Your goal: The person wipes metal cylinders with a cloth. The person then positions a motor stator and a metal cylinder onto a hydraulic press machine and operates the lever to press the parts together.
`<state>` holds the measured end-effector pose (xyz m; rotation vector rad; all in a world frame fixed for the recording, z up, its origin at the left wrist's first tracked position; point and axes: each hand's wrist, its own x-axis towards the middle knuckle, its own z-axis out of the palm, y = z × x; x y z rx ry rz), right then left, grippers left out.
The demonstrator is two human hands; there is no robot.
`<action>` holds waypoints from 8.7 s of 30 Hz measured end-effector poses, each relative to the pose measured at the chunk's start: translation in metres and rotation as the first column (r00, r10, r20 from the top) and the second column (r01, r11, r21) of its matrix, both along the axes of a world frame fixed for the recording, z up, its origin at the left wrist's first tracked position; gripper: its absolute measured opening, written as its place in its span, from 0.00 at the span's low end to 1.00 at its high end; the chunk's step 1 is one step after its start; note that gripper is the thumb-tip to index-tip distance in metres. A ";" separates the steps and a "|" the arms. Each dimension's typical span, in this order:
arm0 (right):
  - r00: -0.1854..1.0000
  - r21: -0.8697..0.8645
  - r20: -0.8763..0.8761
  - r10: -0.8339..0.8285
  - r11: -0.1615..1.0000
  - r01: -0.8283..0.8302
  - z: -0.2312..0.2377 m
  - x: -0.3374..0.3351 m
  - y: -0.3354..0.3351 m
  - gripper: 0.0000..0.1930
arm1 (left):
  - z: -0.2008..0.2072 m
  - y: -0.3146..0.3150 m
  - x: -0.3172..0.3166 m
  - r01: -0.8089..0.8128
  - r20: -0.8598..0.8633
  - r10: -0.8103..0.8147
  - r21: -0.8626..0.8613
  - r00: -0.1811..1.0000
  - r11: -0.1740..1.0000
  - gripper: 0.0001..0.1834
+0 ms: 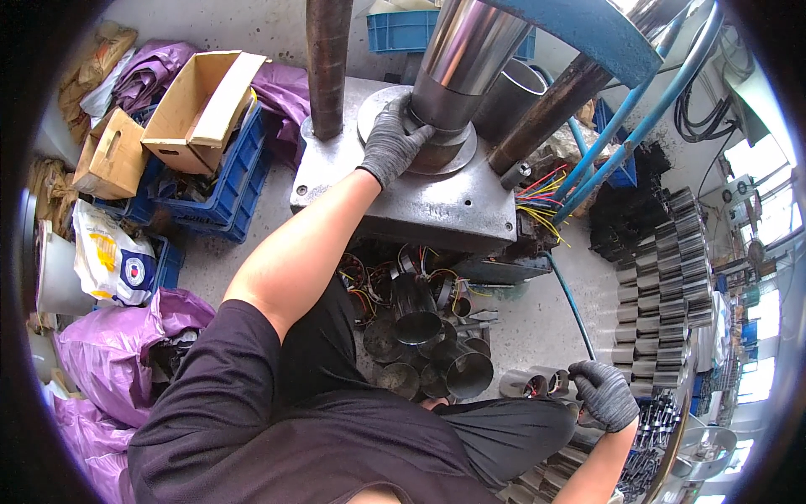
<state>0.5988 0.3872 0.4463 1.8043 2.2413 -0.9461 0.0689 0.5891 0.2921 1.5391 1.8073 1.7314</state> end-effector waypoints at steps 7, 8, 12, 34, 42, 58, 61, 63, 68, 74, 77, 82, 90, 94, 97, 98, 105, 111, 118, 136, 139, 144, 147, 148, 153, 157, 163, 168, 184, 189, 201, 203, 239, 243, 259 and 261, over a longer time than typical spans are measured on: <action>0.996 -0.033 -0.035 -0.077 0.997 0.076 0.002 -0.004 -0.001 0.13 | -0.002 0.002 0.000 -0.022 -0.010 0.021 -0.010 1.000 1.000 0.38; 1.000 0.015 0.005 -0.004 1.000 0.004 0.001 -0.004 0.000 0.13 | -0.003 0.002 0.000 -0.011 -0.006 0.011 -0.002 1.000 1.000 0.38; 0.973 0.009 -0.158 -0.169 0.985 0.172 -0.001 -0.001 0.000 0.13 | -0.007 0.006 -0.001 -0.015 0.004 0.015 0.001 1.000 1.000 0.37; 0.981 0.052 -0.163 -0.107 0.992 0.116 0.000 0.000 -0.001 0.15 | -0.008 0.006 -0.001 -0.031 0.007 0.031 0.031 0.999 0.999 0.36; 0.977 -0.008 -0.150 -0.153 0.988 0.154 -0.001 0.001 0.001 0.16 | -0.003 0.001 -0.001 -0.030 -0.002 0.030 -0.005 1.000 1.000 0.37; 0.999 -0.066 0.007 -0.035 0.997 0.036 -0.001 0.009 0.004 0.15 | -0.003 0.003 -0.001 -0.011 -0.030 0.011 0.001 0.999 1.000 0.38; 0.924 -0.016 -0.274 -0.267 0.962 0.273 0.003 0.010 0.006 0.14 | -0.003 0.002 -0.002 0.002 0.005 -0.002 -0.010 1.000 1.000 0.38; 0.895 0.142 -0.374 -0.242 0.939 0.314 0.002 0.010 0.006 0.12 | -0.003 0.001 -0.003 -0.004 -0.007 0.004 -0.009 1.000 1.000 0.39; 0.888 0.285 -0.366 -0.277 0.875 0.390 0.003 0.012 0.024 0.10 | -0.001 0.002 -0.001 -0.001 -0.019 0.001 0.010 1.000 1.000 0.39; 0.974 0.924 -0.224 0.028 0.324 0.203 0.049 0.005 0.123 0.15 | -0.003 0.005 0.000 0.016 0.066 -0.017 0.023 0.998 1.000 0.35; 0.996 0.973 -0.019 -0.085 0.227 0.038 0.080 -0.006 0.174 0.24 | 0.003 0.000 0.008 -0.071 0.050 0.069 0.040 0.996 0.997 0.36; 0.965 0.982 0.080 -0.249 0.187 -0.033 0.102 -0.030 0.224 0.38 | 0.053 -0.044 0.058 -0.177 -0.118 0.224 0.320 0.967 0.931 0.28; 0.958 0.941 0.080 -0.274 0.339 0.019 0.107 -0.034 0.233 0.21 | 0.198 -0.198 0.201 0.926 -0.616 -0.703 0.126 0.354 0.356 0.08; 0.959 0.936 0.020 -0.282 0.342 0.081 0.107 -0.028 0.233 0.20 | 0.240 -0.271 0.262 0.964 -0.644 -0.727 0.066 0.239 0.259 0.10; 0.956 0.915 -0.034 -0.292 0.375 0.147 0.107 -0.023 0.232 0.18 | 0.240 -0.280 0.274 0.977 -0.730 -0.662 0.034 0.170 0.212 0.10; 0.955 0.909 -0.034 -0.295 0.388 0.153 0.107 -0.022 0.231 0.18 | 0.239 -0.280 0.277 0.979 -0.743 -0.652 0.020 0.149 0.202 0.10; 0.956 0.912 -0.057 -0.289 0.375 0.168 0.106 -0.020 0.227 0.17 | 0.241 -0.284 0.278 0.979 -0.795 -0.605 -0.081 0.049 0.186 0.10; 0.951 0.910 -0.075 -0.299 0.369 0.188 0.105 -0.017 0.226 0.17 | 0.247 -0.286 0.284 0.980 -0.807 -0.590 -0.128 -0.013 0.153 0.10; 0.963 0.920 -0.129 -0.235 0.334 0.205 0.103 -0.016 0.221 0.18 | 0.256 -0.296 0.290 0.974 -0.810 -0.581 -0.188 -0.081 0.126 0.11; 0.953 0.911 -0.181 -0.243 0.323 0.255 0.095 -0.008 0.179 0.27 | 0.158 -0.195 0.223 0.868 -0.357 -0.863 -0.214 0.357 0.448 0.10; 0.965 0.925 -0.152 -0.211 0.314 0.215 0.079 0.000 0.144 0.36 | 0.086 -0.142 0.188 0.834 0.138 -0.825 -0.168 0.547 0.525 0.08; 0.958 0.779 0.146 -0.248 0.625 0.043 0.051 0.011 0.063 0.32 | -0.003 -0.051 0.111 0.716 0.716 -0.495 -0.010 0.493 0.698 0.17; 0.766 0.410 0.636 -0.095 0.882 -0.231 0.057 -0.010 0.053 0.21 | -0.032 -0.008 0.075 0.697 0.878 -0.374 0.068 0.298 0.714 0.25; 0.786 0.390 0.618 -0.028 0.879 -0.275 0.059 -0.025 0.055 0.20 | -0.036 0.002 0.066 0.707 0.877 -0.418 0.140 0.237 0.693 0.25; 0.870 0.745 0.436 0.231 0.450 -0.493 0.055 -0.163 0.097 0.19 | -0.033 0.016 0.043 0.638 0.899 -0.434 0.298 0.064 0.710 0.26; 0.834 0.953 0.275 0.479 -0.020 -0.302 0.063 -0.288 0.163 0.25 | -0.013 0.019 0.033 0.513 0.970 -0.232 0.236 -0.072 0.826 0.25; 0.891 0.941 0.338 0.304 -0.107 -0.321 0.086 -0.406 0.229 0.26 | -0.002 0.020 0.029 0.586 0.946 -0.193 0.313 -0.260 0.747 0.28; 0.858 0.802 0.417 0.299 0.322 -0.502 0.120 -0.441 0.262 0.22 | 0.000 0.021 0.032 0.605 0.949 -0.165 0.300 -0.270 0.737 0.36; 0.831 0.667 0.218 0.511 0.544 -0.510 0.122 -0.368 0.238 0.23 | -0.004 0.017 0.030 0.625 0.627 -0.535 0.750 -0.566 0.217 0.39; 0.852 0.425 -0.170 0.494 0.817 -0.389 0.028 -0.285 0.149 0.23 | 0.000 0.003 0.038 0.579 0.577 -0.495 0.797 -0.649 0.171 0.24; -0.397 -0.666 -0.716 -0.575 0.733 0.141 -0.157 -0.190 0.034 0.14 | -0.050 0.008 0.035 0.393 0.408 -0.382 0.062 0.829 0.918 0.18; -0.390 -0.656 -0.738 -0.551 0.722 0.222 -0.161 -0.188 0.032 0.14 | -0.046 0.018 0.055 0.498 0.310 -0.494 0.071 0.813 0.864 0.17; -0.663 -0.828 -0.434 -0.610 0.561 0.026 -0.151 -0.187 -0.018 0.19 | 0.076 0.029 0.160 -0.156 -0.512 -0.204 -0.575 0.834 0.803 0.22; -0.603 -0.847 -0.399 -0.691 0.530 -0.047 -0.142 -0.184 -0.020 0.25 | 0.084 0.025 0.160 -0.161 -0.475 -0.223 -0.642 0.851 0.750 0.24; -0.612 -0.837 -0.366 -0.701 0.535 -0.112 -0.139 -0.181 -0.019 0.24 | 0.086 0.017 0.162 -0.202 -0.544 -0.220 -0.611 0.810 0.766 0.24; -0.559 -0.852 -0.347 -0.753 0.502 -0.147 -0.141 -0.174 -0.021 0.26 | 0.083 0.022 0.160 -0.214 -0.564 -0.225 -0.608 0.795 0.765 0.25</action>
